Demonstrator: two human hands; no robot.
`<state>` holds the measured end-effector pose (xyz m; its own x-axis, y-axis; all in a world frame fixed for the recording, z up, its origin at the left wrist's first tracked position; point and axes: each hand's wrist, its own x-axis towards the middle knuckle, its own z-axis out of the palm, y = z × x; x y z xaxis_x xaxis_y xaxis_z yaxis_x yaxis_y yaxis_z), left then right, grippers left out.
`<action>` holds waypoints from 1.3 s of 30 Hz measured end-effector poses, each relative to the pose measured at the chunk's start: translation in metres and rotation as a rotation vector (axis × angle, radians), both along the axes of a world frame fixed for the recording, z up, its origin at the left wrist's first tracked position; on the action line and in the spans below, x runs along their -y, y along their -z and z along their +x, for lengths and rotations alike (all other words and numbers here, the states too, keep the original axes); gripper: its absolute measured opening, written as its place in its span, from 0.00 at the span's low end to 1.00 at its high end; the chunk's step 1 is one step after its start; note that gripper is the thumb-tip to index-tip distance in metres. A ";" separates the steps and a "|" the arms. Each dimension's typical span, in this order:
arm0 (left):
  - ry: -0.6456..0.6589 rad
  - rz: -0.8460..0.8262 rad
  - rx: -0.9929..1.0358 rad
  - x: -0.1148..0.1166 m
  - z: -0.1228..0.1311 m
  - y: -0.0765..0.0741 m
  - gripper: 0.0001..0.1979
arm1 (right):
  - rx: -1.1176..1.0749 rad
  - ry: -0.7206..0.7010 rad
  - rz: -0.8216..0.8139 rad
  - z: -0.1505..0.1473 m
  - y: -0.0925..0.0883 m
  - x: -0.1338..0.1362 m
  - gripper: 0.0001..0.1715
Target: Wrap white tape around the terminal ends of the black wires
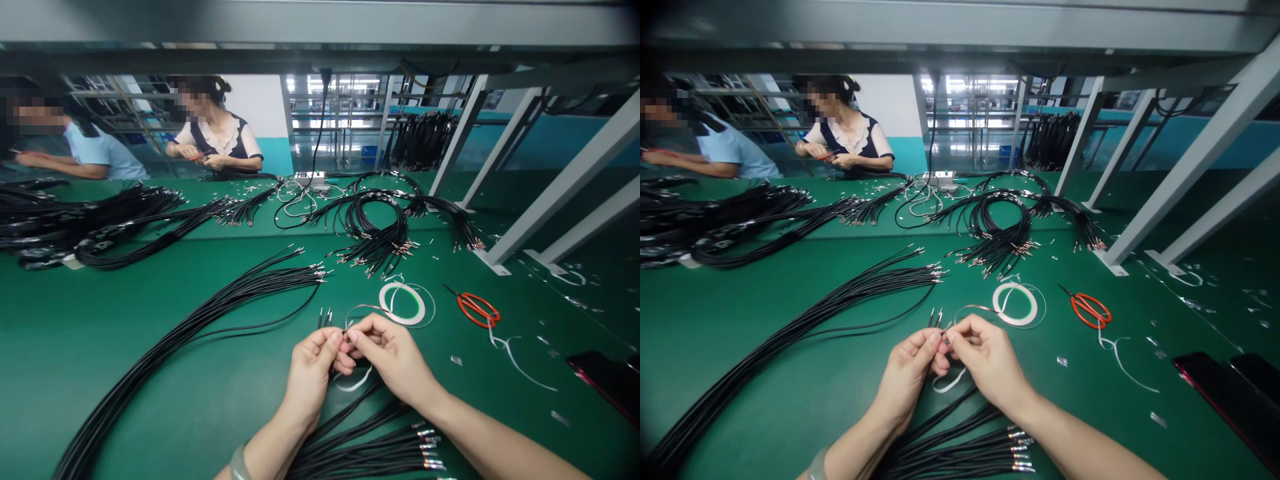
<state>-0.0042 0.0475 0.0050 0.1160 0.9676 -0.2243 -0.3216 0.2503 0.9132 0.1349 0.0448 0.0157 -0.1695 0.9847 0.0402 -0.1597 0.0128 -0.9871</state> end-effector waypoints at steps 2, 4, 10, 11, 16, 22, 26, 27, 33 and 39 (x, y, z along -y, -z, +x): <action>0.013 0.004 -0.003 -0.001 -0.001 0.001 0.12 | -0.018 -0.021 -0.012 0.001 0.001 -0.001 0.12; 0.033 0.000 0.009 -0.001 -0.001 0.002 0.13 | -0.024 -0.031 -0.003 0.002 0.003 -0.003 0.12; 0.087 0.011 0.060 -0.003 -0.002 0.002 0.15 | 0.006 -0.027 0.055 0.003 0.004 -0.006 0.14; 0.091 0.026 0.064 -0.002 -0.002 0.002 0.15 | 0.005 -0.028 0.062 0.002 0.003 -0.006 0.14; 0.088 0.083 0.061 0.000 -0.003 0.000 0.16 | 0.031 -0.017 0.115 0.001 -0.004 -0.002 0.15; 0.112 0.121 0.069 0.002 -0.004 -0.004 0.17 | 0.023 -0.009 0.100 0.002 -0.009 0.000 0.15; 0.156 0.113 0.083 0.006 -0.002 -0.006 0.18 | -0.063 0.032 0.011 -0.001 -0.007 0.006 0.15; 0.176 0.106 0.086 0.008 -0.002 -0.007 0.18 | -0.087 0.036 -0.024 -0.001 -0.006 0.007 0.16; 0.338 0.101 0.017 0.017 -0.006 -0.021 0.15 | -0.160 0.127 -0.118 0.013 -0.005 0.015 0.17; 0.274 0.318 -0.396 0.035 -0.009 -0.037 0.14 | -0.048 0.173 -0.034 0.031 -0.009 0.024 0.16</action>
